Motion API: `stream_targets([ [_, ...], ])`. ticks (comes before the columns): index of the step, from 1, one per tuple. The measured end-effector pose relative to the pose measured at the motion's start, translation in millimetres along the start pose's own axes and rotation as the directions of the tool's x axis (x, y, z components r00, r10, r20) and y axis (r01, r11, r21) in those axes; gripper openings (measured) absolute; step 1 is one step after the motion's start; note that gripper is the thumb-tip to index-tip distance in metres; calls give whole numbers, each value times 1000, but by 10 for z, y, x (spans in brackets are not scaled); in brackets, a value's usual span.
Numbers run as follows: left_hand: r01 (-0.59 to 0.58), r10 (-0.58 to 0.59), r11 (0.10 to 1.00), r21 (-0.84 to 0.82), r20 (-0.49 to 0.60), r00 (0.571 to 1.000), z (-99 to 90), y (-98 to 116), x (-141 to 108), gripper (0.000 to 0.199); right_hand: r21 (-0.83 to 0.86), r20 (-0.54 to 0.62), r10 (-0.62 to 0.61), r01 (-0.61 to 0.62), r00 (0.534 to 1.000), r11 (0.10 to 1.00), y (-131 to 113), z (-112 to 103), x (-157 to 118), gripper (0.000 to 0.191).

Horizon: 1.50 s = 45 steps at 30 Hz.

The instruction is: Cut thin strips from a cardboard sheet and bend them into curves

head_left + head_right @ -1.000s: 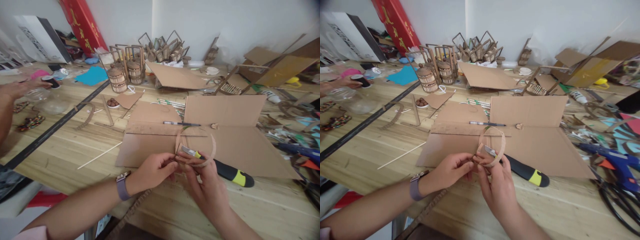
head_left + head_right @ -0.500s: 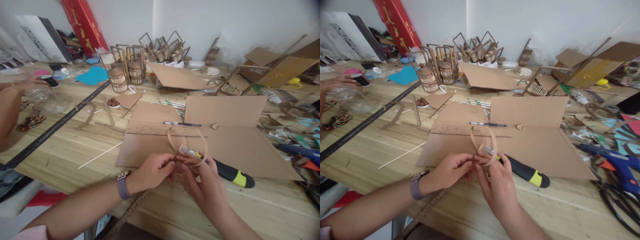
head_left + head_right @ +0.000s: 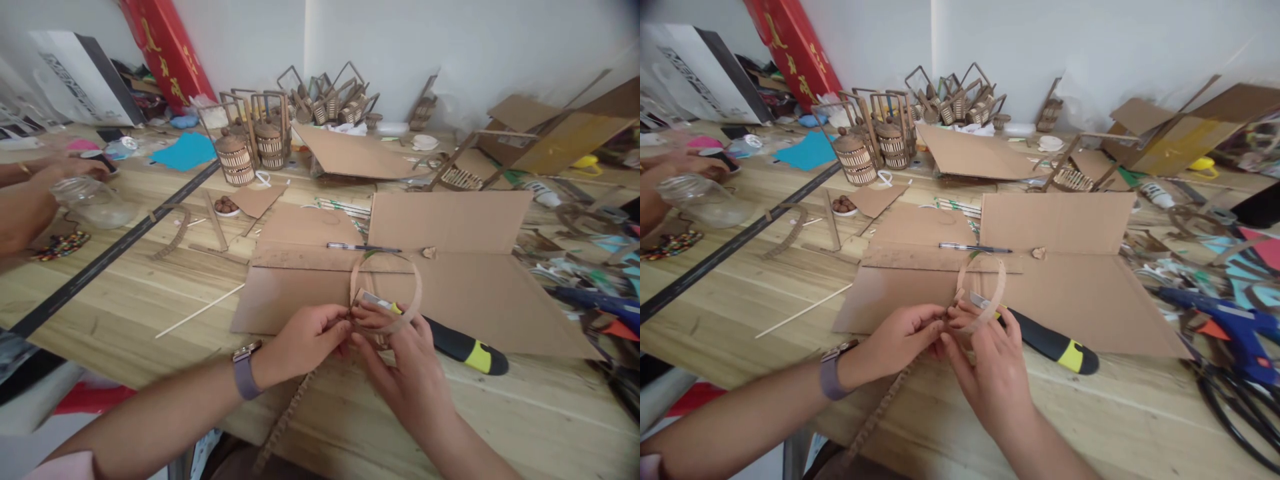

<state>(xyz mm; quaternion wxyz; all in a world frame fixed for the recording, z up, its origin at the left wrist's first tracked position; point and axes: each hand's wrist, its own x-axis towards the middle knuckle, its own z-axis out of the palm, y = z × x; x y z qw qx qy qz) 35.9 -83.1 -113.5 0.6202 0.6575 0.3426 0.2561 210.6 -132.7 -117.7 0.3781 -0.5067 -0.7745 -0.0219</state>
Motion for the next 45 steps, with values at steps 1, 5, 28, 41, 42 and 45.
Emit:
stream_targets([
  [1,-1,1,1000,5,2,1000,-1,1,0,33,-7,-3,-10,10,1000,1000,3,1,2,8],
  [5,4,-5,998,67,5,1000,-6,15,-10,31,26,-24,2,-1,1000,1000,5,-15,24,11],
  [28,8,-8,1000,27,-2,1000,0,50,-6,28,5,2,-11,11,1000,1000,18,1,22,8],
  [41,-7,7,1000,17,33,999,-4,40,-8,28,65,-24,21,-20,999,998,-21,-43,32,8],
  [42,-10,10,1000,6,37,999,-3,33,-7,29,62,-16,9,-8,1000,998,-21,-34,27,7],
  [45,-9,8,1000,28,27,1000,-5,25,-7,31,25,5,-7,7,1000,1000,-3,-7,12,6],
])
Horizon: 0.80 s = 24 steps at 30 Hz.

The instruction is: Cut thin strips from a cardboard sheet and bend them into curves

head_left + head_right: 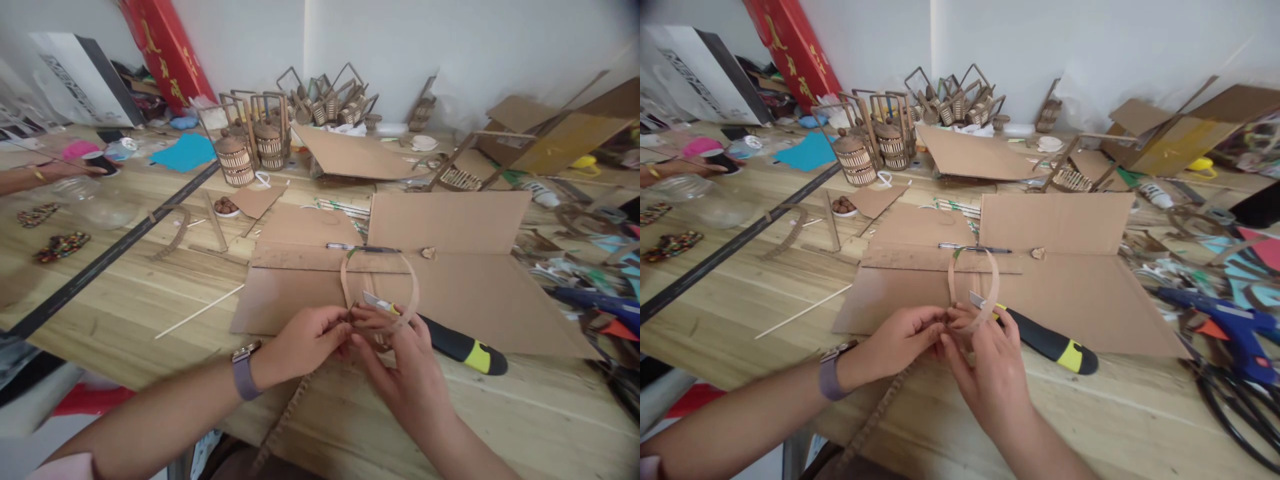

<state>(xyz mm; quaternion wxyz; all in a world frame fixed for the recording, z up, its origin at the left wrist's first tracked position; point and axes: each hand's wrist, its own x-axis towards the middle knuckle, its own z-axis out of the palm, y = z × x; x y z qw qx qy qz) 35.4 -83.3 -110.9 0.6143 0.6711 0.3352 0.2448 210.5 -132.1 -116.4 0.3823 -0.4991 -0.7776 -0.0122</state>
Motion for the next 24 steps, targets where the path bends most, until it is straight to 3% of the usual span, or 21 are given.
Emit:
stream_targets([
  [6,10,-9,998,54,-17,1000,4,19,-11,30,-36,-7,-47,46,999,998,25,1,6,6],
  [14,12,-12,997,72,1,1000,6,44,-25,27,-3,-19,6,-6,1000,1000,6,-45,27,6],
  [24,5,-5,1000,-29,5,1000,6,39,1,30,-11,-33,1,-2,999,1000,10,-25,22,7],
])
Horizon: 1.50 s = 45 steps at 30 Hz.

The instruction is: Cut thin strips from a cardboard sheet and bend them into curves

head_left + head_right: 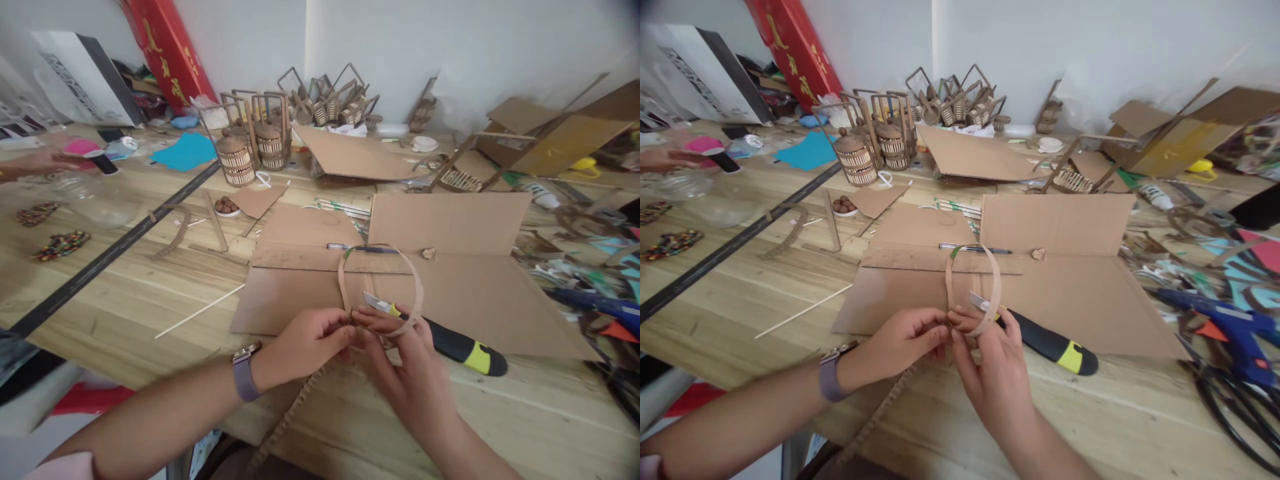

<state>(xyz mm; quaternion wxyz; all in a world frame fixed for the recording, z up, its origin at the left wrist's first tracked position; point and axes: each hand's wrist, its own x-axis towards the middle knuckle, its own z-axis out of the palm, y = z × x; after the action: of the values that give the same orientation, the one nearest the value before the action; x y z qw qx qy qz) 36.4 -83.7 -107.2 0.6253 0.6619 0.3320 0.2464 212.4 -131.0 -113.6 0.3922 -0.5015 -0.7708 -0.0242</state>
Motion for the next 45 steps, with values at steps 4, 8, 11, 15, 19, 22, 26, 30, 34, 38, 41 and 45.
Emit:
stream_targets([
  [4,0,0,1000,-31,-20,1000,4,-43,10,29,29,27,-19,18,999,999,-14,6,-15,8],
  [8,6,-7,1000,-22,-38,999,8,-35,4,26,8,26,-11,11,1000,1000,-21,13,-20,8],
  [11,18,-19,1000,-20,-38,999,8,-8,-9,26,27,11,15,-15,1000,1000,-19,2,-7,9],
  [15,25,-25,1000,-3,-23,999,9,10,-13,25,88,-3,140,-139,990,986,-16,-32,13,9],
  [19,52,-52,998,-44,13,999,15,25,-13,28,271,-1,329,-317,944,909,-4,-39,25,7],
  [22,63,-61,997,-40,42,997,18,35,-20,30,453,-12,449,-395,894,799,27,-59,63,6],
  [26,83,-82,994,-66,20,996,22,-4,-20,34,523,-77,546,-432,834,734,86,-146,152,9],
  [30,63,-63,991,-116,0,998,33,-58,-6,42,492,-117,556,-438,823,752,127,-175,173,9],
  [34,63,-62,988,-142,11,998,33,-55,-1,47,332,92,496,-496,863,802,86,-110,130,14],
  [38,42,-38,997,-68,56,998,23,-38,-8,43,333,315,410,-504,856,797,-6,-74,136,24],
  [41,50,-43,996,-75,87,995,30,-40,-15,43,325,272,389,-465,880,824,-8,-116,170,37],
  [45,180,-155,976,-123,191,969,46,8,-63,48,224,11,554,-542,833,810,160,-300,216,41],
])
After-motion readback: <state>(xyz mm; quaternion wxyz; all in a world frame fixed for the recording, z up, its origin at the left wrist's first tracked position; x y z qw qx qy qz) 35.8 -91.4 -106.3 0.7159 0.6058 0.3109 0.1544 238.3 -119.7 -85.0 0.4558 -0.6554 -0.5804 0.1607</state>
